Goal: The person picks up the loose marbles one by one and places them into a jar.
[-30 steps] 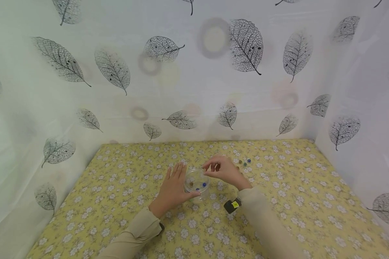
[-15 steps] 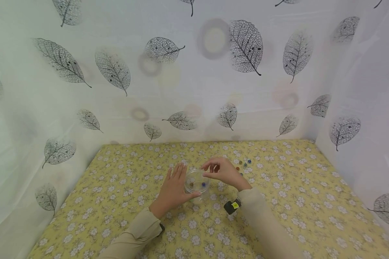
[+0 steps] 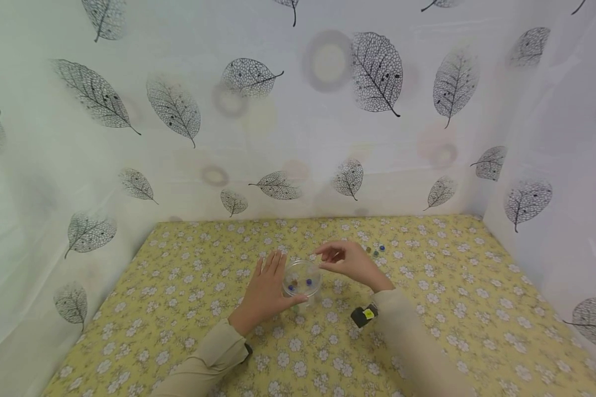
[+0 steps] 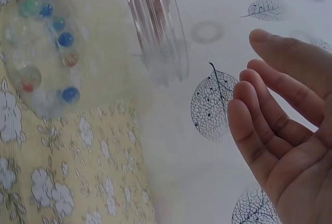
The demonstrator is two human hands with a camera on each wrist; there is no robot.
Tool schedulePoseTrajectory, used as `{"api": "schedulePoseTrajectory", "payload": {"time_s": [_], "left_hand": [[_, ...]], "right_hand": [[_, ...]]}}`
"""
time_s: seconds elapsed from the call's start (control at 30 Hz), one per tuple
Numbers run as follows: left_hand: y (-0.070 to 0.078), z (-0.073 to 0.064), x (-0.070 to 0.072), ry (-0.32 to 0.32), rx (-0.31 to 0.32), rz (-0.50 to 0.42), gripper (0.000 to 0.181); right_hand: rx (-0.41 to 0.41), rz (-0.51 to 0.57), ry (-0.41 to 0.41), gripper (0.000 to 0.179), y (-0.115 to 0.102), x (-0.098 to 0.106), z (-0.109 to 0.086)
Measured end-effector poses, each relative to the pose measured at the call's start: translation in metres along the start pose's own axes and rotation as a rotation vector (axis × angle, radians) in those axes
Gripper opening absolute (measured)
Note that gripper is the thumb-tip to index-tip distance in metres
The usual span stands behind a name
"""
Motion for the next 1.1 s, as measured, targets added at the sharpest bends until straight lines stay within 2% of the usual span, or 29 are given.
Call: {"api": "schedulePoseTrajectory", "payload": {"time_s": [0.4,0.77,1.1], "left_hand": [[0.0,-0.001,0.0,0.018,0.0,0.015,0.11],[-0.001,0.0,-0.001,0.013,0.003,0.021,0.111],[-0.001,0.001,-0.002,0.029,0.004,0.019,0.112]], "right_hand": [[-0.083,-0.026,0.043,0.026,0.022,0.031,-0.022],[-0.199,-0.012,0.081,0.028,0.059,0.061,-0.044],[-0.263,-0.033,0.117,0.03,0.09,0.077,-0.052]]}}
Point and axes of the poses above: each hand's wrist, its own z-axis towards the middle knuckle, its own x-axis out of the back of the hand, y = z × x, the point moved 7 cm from there along z, towards the middle knuckle, and after that the axes turned 9 degrees about -y, right-handed, at the moved point
